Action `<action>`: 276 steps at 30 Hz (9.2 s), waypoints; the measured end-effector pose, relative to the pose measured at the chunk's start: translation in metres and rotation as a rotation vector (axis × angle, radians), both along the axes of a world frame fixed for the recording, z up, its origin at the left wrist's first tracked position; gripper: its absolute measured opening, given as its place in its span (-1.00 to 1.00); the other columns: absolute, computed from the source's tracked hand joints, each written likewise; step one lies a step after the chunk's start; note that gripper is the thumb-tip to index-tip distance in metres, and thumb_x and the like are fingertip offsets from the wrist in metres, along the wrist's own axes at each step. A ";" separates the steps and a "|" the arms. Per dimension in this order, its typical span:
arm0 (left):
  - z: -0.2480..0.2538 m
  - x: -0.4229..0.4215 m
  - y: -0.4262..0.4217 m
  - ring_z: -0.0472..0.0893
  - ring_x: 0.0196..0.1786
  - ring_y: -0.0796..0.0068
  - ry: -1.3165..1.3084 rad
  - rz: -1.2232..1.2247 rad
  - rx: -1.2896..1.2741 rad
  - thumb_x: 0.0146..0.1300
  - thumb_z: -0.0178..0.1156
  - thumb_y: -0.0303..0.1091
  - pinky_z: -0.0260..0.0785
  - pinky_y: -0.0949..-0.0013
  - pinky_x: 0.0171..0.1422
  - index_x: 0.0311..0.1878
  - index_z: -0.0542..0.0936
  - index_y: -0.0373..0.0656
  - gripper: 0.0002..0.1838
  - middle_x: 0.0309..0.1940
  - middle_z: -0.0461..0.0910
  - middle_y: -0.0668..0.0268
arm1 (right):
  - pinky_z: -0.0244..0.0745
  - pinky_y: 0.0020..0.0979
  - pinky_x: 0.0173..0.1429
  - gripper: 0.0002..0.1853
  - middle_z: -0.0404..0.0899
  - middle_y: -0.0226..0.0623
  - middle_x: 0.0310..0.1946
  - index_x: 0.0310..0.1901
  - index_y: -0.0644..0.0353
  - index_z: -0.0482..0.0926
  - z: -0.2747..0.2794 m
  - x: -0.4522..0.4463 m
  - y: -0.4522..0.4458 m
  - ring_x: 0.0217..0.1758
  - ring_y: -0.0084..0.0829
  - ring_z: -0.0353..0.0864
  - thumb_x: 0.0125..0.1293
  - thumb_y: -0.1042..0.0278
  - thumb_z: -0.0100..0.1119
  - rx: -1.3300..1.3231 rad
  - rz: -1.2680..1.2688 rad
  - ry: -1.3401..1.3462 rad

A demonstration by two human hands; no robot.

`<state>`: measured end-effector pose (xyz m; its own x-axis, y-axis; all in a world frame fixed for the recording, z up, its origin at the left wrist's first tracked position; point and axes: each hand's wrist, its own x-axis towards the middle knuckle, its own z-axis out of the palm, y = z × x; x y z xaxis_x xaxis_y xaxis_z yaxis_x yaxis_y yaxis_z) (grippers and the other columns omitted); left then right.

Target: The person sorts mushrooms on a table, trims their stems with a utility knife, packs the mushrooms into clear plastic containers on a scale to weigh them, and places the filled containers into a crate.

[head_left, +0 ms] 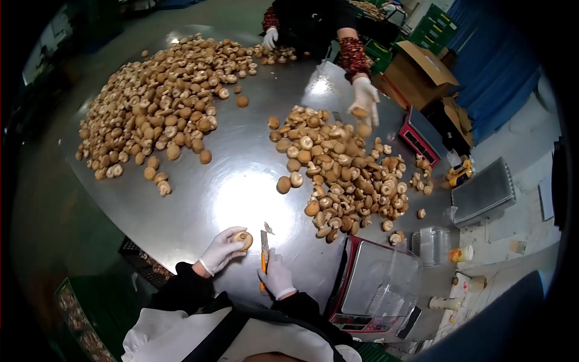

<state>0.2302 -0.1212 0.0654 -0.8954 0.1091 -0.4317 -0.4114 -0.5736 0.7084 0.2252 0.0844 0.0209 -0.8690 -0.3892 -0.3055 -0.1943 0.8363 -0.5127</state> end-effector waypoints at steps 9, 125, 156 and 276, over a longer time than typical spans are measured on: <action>-0.009 0.097 0.039 0.47 -0.31 0.62 -0.195 0.076 0.101 0.21 0.22 -0.44 0.38 0.62 -0.22 0.16 0.39 -0.27 -0.54 -0.16 0.49 0.29 | 0.41 -0.42 -0.20 -0.79 0.46 -0.21 -0.38 -0.16 0.25 0.43 0.010 0.030 0.052 -0.32 -0.35 0.49 0.13 0.60 0.03 -0.604 -0.167 -0.238; -0.038 -0.206 0.148 0.43 0.02 0.22 0.637 -0.755 -1.717 -0.01 0.21 -0.15 0.21 0.08 0.03 -0.09 0.57 -0.03 -0.63 -0.09 0.42 0.18 | 0.45 -0.13 0.03 -0.63 0.51 -0.16 -0.01 0.05 0.13 0.51 0.007 -0.233 0.150 0.03 -0.03 0.50 0.17 0.35 0.06 0.114 -0.512 0.308; -0.068 -0.072 0.066 0.59 -0.40 0.52 -0.126 -0.332 -0.042 0.39 -0.01 -0.05 0.50 0.50 -0.33 0.19 0.32 -0.29 -0.49 -0.23 0.58 0.14 | 0.47 -0.54 -0.15 -0.83 0.65 -0.27 -0.38 -0.22 0.34 0.61 0.036 -0.084 0.092 -0.31 -0.55 0.60 0.16 0.47 0.22 -0.437 -0.440 0.304; 0.023 0.110 0.075 0.49 0.11 0.30 0.287 0.347 -0.196 0.17 0.17 -0.65 0.33 0.30 0.25 0.01 0.25 -0.18 -0.59 -0.02 0.46 0.13 | 0.46 -0.20 -0.07 -0.62 0.49 0.03 -0.15 0.02 0.28 0.35 0.066 0.075 0.047 -0.12 0.00 0.53 0.13 0.47 0.07 -0.519 0.080 0.142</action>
